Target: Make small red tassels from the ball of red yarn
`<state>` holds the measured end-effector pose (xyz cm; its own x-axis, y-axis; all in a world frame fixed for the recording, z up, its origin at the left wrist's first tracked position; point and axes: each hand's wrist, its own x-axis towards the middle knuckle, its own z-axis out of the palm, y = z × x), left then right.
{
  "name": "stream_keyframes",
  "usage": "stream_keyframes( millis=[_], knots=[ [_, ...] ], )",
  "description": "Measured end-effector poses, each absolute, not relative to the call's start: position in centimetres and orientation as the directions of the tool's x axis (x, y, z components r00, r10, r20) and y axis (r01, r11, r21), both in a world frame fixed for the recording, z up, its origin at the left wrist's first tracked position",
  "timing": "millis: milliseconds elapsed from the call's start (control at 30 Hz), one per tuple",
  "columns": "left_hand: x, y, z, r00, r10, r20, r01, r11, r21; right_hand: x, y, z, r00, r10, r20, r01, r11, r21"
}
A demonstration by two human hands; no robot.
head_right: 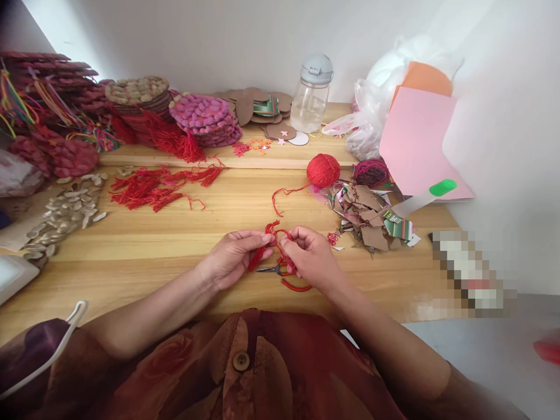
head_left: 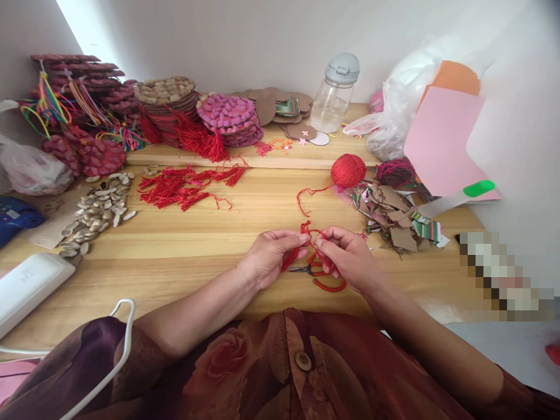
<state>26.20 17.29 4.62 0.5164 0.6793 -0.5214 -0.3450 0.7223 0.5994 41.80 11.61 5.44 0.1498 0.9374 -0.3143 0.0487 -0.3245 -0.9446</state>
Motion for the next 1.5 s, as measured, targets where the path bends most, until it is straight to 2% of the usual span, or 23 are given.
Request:
stream_keyframes(
  millis=[267, 467, 667, 800, 867, 933, 1000, 1067, 1133, 1200, 1300, 1367, 1433, 1500],
  knots=[
    [26.1, 17.2, 4.6, 0.518, 0.675, -0.525, -0.34, 0.726, 0.598, 41.5, 11.5, 5.3, 0.097, 0.947, -0.308, 0.027, -0.312, -0.95],
    [25.6, 18.0, 5.1, 0.457, 0.723, -0.518, -0.394, 0.687, 0.61, 43.0, 12.3, 5.7, 0.213, 0.932, -0.293, -0.01, -0.298, -0.955],
    [24.8, 19.2, 6.0, 0.401, 0.778, -0.484, -0.456, 0.627, 0.631, 46.5, 14.1, 6.4, 0.385, 0.904, -0.188, 0.023, -0.213, -0.977],
    [23.8, 19.7, 7.0, 0.384, 0.819, -0.426, -0.492, 0.572, 0.657, 48.4, 14.9, 5.4, 0.418, 0.881, -0.223, 0.115, -0.295, -0.949],
    [23.2, 20.0, 7.3, 0.368, 0.836, -0.408, -0.501, 0.548, 0.67, 49.1, 15.0, 5.0, 0.408, 0.88, -0.245, 0.248, -0.365, -0.897],
    [22.6, 20.2, 7.5, 0.348, 0.842, -0.412, -0.501, 0.538, 0.677, 49.5, 14.8, 5.0, 0.389, 0.898, -0.206, 0.488, -0.391, -0.781],
    [22.2, 20.4, 7.5, 0.342, 0.839, -0.423, -0.493, 0.544, 0.679, 49.7, 14.5, 5.6, 0.359, 0.931, -0.07, 0.753, -0.333, -0.568],
    [21.9, 20.5, 7.4, 0.352, 0.833, -0.426, -0.482, 0.552, 0.68, 49.5, 14.1, 6.6, 0.299, 0.945, 0.132, 0.909, -0.24, -0.34],
    [22.0, 20.5, 7.3, 0.37, 0.831, -0.415, -0.474, 0.553, 0.686, 48.8, 13.8, 7.8, 0.213, 0.933, 0.291, 0.957, -0.138, -0.257],
    [22.2, 20.4, 7.4, 0.389, 0.83, -0.4, -0.466, 0.552, 0.691, 47.3, 13.6, 8.8, 0.14, 0.935, 0.327, 0.934, -0.014, -0.358],
    [22.6, 20.0, 7.7, 0.418, 0.822, -0.387, -0.448, 0.557, 0.699, 44.2, 13.7, 9.3, 0.008, 0.992, 0.123, 0.767, 0.073, -0.638],
    [22.6, 19.9, 7.9, 0.428, 0.821, -0.377, -0.436, 0.554, 0.709, 42.0, 14.1, 8.9, -0.081, 0.995, 0.058, 0.663, 0.097, -0.742],
    [22.2, 19.9, 8.3, 0.423, 0.834, -0.355, -0.437, 0.531, 0.726, 40.1, 14.6, 8.1, -0.173, 0.983, 0.066, 0.639, 0.163, -0.751],
    [21.5, 20.1, 8.7, 0.386, 0.862, -0.329, -0.457, 0.488, 0.743, 38.9, 15.0, 7.1, -0.308, 0.943, 0.126, 0.684, 0.311, -0.66]
  ],
)
